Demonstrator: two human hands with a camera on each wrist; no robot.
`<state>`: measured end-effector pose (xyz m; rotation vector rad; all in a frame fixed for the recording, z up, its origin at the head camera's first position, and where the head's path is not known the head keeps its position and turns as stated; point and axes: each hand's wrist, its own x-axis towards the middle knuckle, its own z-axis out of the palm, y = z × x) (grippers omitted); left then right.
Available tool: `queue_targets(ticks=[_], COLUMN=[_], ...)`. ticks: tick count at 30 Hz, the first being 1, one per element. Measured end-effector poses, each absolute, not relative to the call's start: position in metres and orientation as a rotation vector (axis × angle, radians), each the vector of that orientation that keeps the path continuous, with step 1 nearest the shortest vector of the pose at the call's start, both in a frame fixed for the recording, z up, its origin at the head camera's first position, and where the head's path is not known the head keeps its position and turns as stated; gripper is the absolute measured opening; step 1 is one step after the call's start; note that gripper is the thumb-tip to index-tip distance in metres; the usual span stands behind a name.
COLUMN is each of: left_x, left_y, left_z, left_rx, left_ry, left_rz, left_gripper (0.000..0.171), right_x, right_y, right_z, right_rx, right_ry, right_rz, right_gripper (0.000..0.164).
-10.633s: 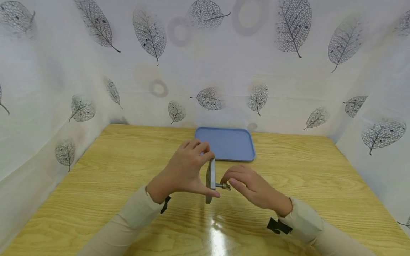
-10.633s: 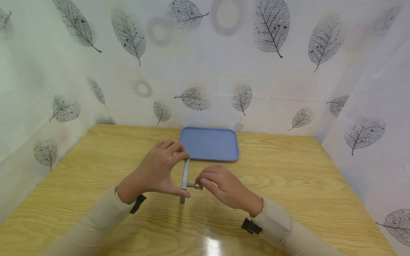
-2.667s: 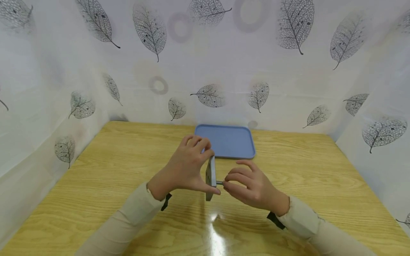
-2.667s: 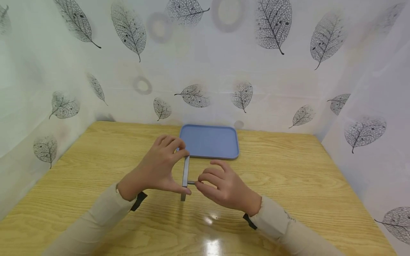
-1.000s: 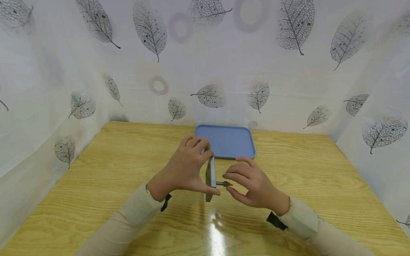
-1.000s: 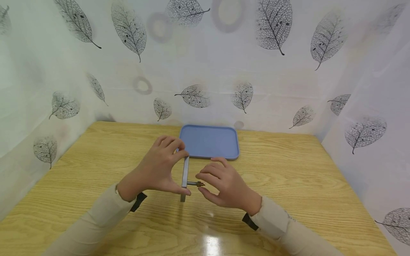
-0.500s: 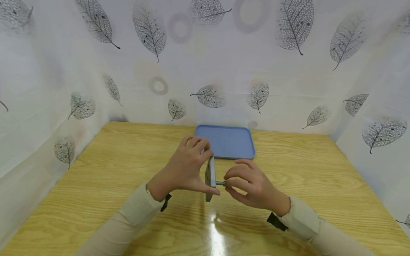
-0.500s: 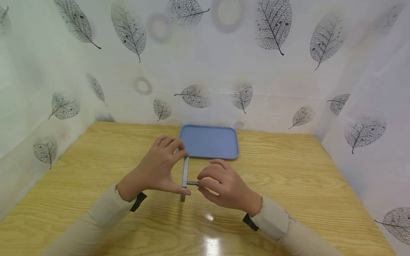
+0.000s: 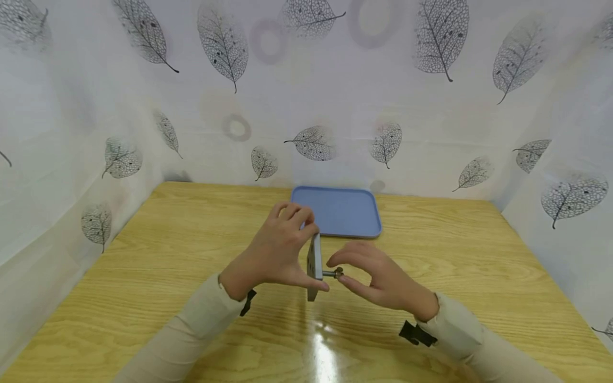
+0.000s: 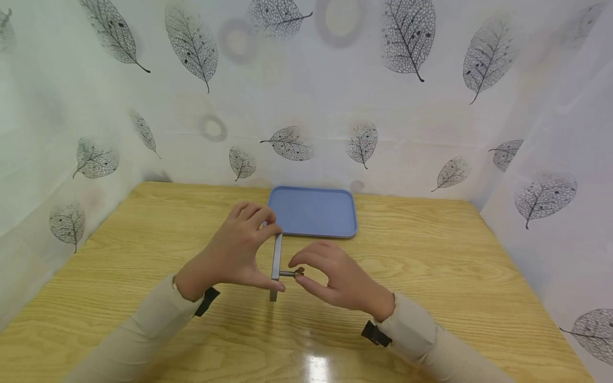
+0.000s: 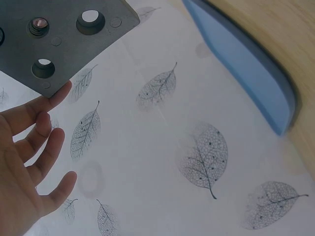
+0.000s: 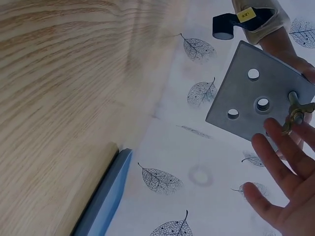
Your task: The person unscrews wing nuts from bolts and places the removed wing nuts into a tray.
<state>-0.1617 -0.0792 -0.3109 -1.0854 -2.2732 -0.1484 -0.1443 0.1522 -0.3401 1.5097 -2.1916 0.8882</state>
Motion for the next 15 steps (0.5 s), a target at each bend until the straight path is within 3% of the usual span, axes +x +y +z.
queue_targets(ticks=[9,15], left_x=[-0.1615,-0.1616], left_y=[-0.08,-0.0796], left_z=[-0.3111,-0.3109], left_rx=[-1.078,-1.079], left_ry=[-2.278,-2.26], left_rz=[-0.156,-0.147], left_gripper=[0.083,0.082], right_x=[-0.1446,-0.1458], right_y=[0.1502,0.1473], right_z=[-0.3431,-0.3454], right_rx=[1.504,1.476], right_ry=[-2.174,-2.034], right_rz=[0.812,0.711], right_gripper=[0.014,0.026])
